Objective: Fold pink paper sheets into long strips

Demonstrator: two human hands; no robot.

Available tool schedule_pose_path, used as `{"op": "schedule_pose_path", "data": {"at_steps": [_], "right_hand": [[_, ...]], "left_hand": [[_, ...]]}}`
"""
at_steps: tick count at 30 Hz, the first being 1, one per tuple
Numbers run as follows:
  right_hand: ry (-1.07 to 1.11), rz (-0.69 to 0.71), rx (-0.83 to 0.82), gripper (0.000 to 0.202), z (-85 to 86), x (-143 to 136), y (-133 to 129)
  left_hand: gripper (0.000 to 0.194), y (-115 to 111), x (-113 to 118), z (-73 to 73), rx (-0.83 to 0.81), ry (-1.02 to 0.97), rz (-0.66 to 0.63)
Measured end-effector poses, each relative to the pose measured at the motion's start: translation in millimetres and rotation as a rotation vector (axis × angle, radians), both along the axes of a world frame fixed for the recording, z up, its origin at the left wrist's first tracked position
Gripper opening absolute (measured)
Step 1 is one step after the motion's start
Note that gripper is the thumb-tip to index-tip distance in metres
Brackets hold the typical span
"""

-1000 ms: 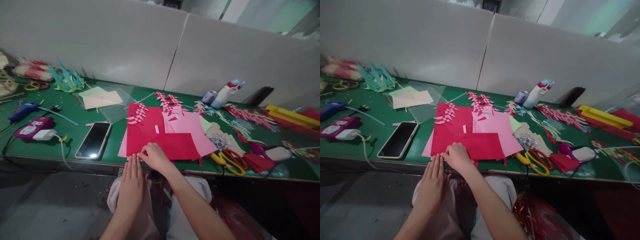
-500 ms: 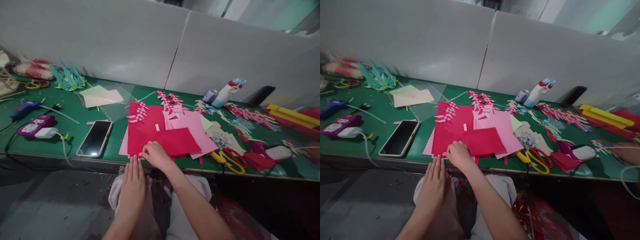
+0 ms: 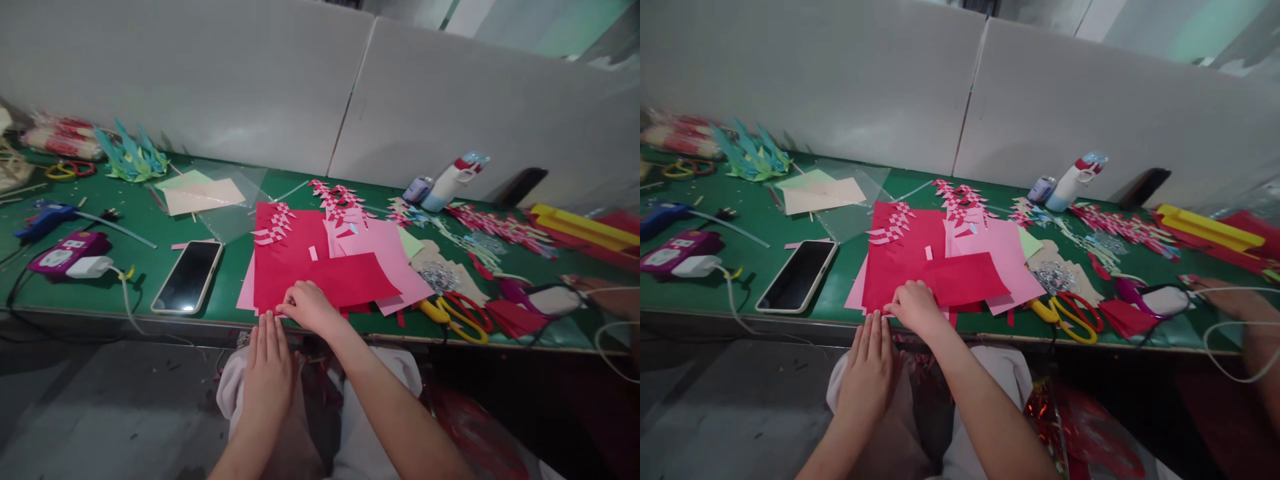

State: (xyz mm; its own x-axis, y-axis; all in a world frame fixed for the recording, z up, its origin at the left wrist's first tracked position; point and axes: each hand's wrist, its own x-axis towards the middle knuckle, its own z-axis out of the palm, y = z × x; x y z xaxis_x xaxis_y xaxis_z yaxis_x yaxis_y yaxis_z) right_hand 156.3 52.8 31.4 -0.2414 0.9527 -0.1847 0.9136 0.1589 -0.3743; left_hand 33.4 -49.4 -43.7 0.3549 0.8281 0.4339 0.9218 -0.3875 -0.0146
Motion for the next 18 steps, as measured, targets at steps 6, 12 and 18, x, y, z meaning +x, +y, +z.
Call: {"op": "schedule_pose_path", "data": {"at_steps": [6,12,18], "right_hand": [[0.002,-0.003,0.004,0.022,2.3,1,0],[0.012,0.023,0.050,0.036,4.0,3,-8],[0.051,0.058,0.074,0.037,4.2,6,-21]], "left_hand": [[0.054,2,-2,0.8,-0.049,-0.095,-0.015],[0.032,4,-24,24.3,-0.456,-0.910,0.150],[0.043,13,-33,25.7,-0.758,-1.277,0.229]]}}
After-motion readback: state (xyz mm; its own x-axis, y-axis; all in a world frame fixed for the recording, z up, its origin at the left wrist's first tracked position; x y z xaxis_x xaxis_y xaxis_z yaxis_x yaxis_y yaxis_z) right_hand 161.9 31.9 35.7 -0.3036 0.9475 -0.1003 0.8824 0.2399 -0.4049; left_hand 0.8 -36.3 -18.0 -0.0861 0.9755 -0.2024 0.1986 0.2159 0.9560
